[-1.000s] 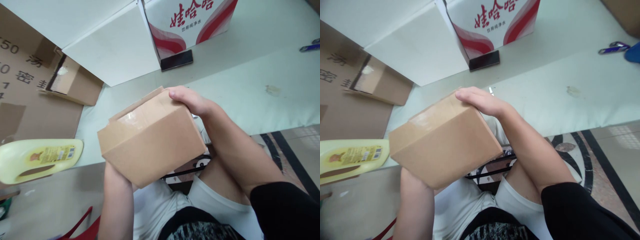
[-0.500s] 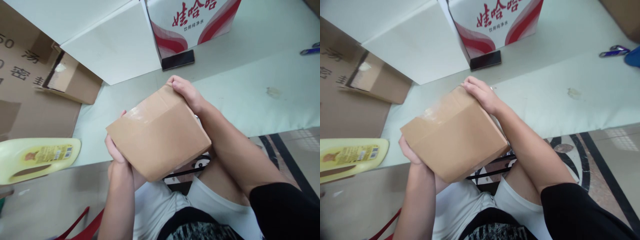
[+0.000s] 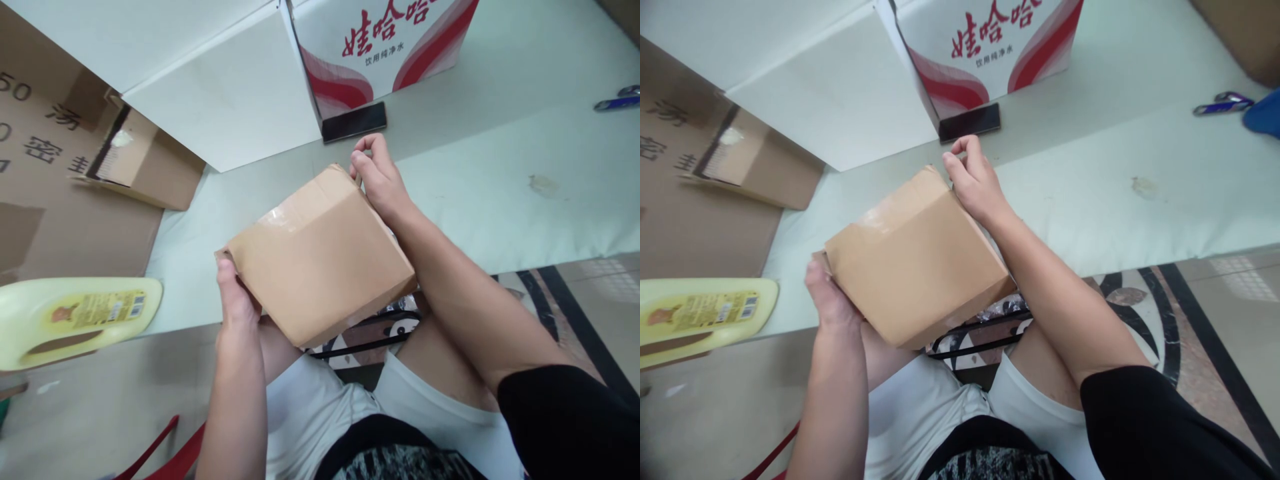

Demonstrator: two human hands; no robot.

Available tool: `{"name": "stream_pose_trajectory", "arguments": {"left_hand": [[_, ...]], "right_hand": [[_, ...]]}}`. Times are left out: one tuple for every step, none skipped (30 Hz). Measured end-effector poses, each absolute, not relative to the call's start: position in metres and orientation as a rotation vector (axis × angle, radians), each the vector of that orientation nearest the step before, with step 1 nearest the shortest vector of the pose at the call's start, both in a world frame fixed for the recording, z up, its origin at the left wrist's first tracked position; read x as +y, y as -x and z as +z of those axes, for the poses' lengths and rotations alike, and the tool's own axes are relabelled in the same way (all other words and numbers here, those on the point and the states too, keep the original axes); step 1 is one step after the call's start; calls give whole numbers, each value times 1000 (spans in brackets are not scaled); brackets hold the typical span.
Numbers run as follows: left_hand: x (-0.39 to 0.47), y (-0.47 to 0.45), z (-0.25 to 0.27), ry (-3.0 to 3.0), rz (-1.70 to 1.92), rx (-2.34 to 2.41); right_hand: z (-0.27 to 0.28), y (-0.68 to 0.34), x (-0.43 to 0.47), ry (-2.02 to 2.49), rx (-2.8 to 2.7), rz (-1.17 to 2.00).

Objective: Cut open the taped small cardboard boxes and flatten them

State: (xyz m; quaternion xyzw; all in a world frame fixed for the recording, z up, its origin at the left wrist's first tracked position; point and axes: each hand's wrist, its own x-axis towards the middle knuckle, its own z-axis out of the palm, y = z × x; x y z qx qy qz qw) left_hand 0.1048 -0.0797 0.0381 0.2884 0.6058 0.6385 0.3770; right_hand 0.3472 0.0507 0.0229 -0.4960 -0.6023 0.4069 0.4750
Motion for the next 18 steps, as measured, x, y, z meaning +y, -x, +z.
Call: {"name": "stream_pose_trajectory", "arguments": {"left_hand": [[-81,-103,37,-744,1574,1548],[-83,-101,36,-747,1536,1552],[-85,-99,35,-747,1522,1555],[-87,-96,35,-732,1523,1557],[-88,-93,36,-695,1532,1564],[-88,-90,37,-641,1548,1576],[-88,-86,40,-583,1561,1590],[-86,-82,43,-532,1568,1605],[-83,-78,47,-494,1575,1615],[-79,-74,50,-474,1591,1613],[-76,-70,54,-455,1618,1603],[-72,-67,57,-423,1645,1587],[-69,-64,59,-384,1671,1570],[-68,-61,60,-350,1690,1551],[-67,-59,60,-322,1701,1532],[-66,-57,59,-301,1704,1521],[-67,-55,58,-290,1709,1515],[-68,-54,56,-286,1713,1512]], "right_hand": [[22,-347,52,1230,-1460,1001],[21,-347,53,1239,-1454,1013],[21,-348,53,1241,-1450,1025],[20,-348,54,1236,-1446,1036],[20,-349,55,1225,-1439,1044],[20,-350,56,1210,-1428,1054],[19,-351,58,1194,-1413,1064],[19,-352,59,1180,-1394,1077],[19,-354,59,1165,-1382,1099],[18,-355,60,1147,-1381,1128],[18,-355,60,1126,-1394,1159],[18,-356,59,1100,-1424,1192],[18,-356,58,1071,-1469,1225],[18,-355,56,1040,-1524,1258],[19,-355,54,1010,-1584,1289],[20,-354,52,985,-1641,1311],[22,-353,49,960,-1695,1322],[24,-352,48,936,-1741,1322]]}}
